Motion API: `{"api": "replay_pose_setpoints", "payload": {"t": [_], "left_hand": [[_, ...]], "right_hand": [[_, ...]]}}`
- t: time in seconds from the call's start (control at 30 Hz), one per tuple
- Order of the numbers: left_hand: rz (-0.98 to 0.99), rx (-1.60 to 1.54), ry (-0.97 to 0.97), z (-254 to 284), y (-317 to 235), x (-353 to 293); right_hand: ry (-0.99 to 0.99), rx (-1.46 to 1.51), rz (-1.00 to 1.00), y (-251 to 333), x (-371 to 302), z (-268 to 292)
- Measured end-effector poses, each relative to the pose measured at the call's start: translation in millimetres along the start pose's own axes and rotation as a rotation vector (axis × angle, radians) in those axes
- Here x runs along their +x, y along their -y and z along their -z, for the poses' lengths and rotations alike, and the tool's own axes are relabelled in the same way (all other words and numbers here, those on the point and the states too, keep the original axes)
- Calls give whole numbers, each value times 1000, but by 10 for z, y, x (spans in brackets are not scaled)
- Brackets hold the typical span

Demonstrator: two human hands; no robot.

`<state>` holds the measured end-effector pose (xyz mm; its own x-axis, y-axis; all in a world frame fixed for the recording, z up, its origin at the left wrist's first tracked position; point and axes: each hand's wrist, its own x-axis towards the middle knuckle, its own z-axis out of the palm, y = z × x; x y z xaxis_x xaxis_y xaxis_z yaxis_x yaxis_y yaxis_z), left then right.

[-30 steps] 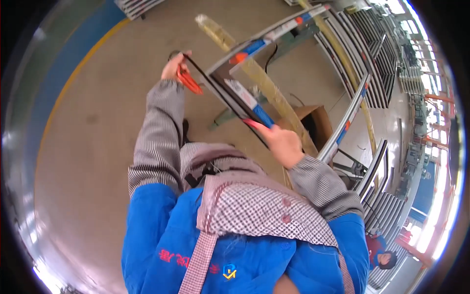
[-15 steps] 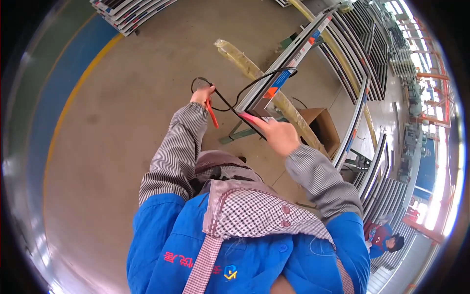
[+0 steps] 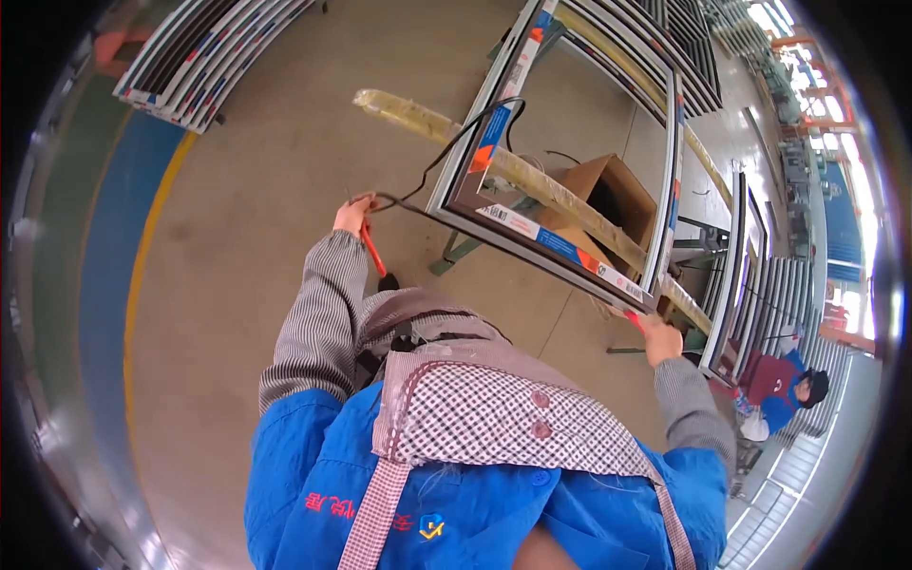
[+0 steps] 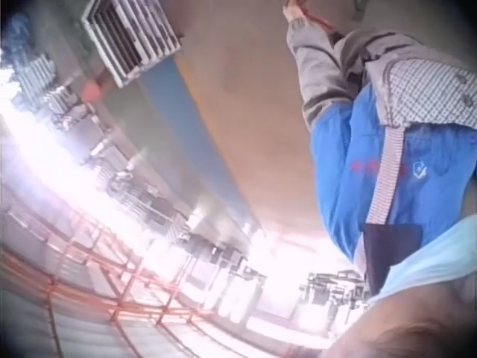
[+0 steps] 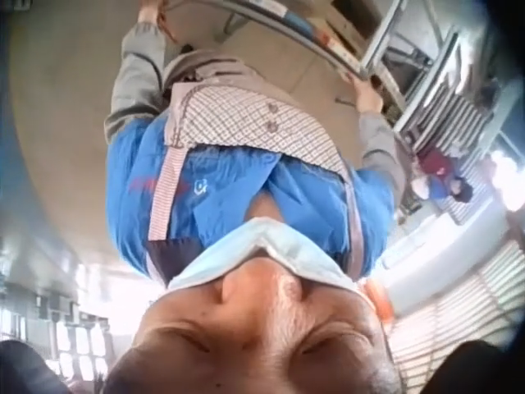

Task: Fitting and cutting rubber seals into metal window frames.

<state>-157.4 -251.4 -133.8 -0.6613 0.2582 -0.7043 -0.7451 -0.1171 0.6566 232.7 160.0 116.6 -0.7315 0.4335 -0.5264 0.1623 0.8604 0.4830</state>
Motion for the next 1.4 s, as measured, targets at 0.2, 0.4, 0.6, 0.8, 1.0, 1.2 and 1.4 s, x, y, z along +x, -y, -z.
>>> {"api": "replay_pose_setpoints", "payload": {"t": [0.2,0.4,0.6,0.8,1.0,1.2,1.4], "left_hand": [[-224,324,-105,-121,-366,-184],[-748,852,35,-1318,-1238,-329],[-1251,1560,268,-2551,-1441,292],[-1401,2032,1086,-2823,-1223,185],[-1376,1994,1468,-2629,-1433,63],[-1297,2056,1540,-2681,-1601,40],[-1256,2133,1427,-2647,-1746,110]], "right_hand": [[-221,803,-482,702,-707,-1210],[-14,1741,-1024,2332,-1068,-1688],[-191,1947,-1260,3208,-823,-1822],[-419,2676,-1673,3594,476,-42],[-779,3083,-1608,3707,1606,565],[-718,3058,-1427,3648,1660,964],[-563,3129,-1417,3747,1600,1289]]}}
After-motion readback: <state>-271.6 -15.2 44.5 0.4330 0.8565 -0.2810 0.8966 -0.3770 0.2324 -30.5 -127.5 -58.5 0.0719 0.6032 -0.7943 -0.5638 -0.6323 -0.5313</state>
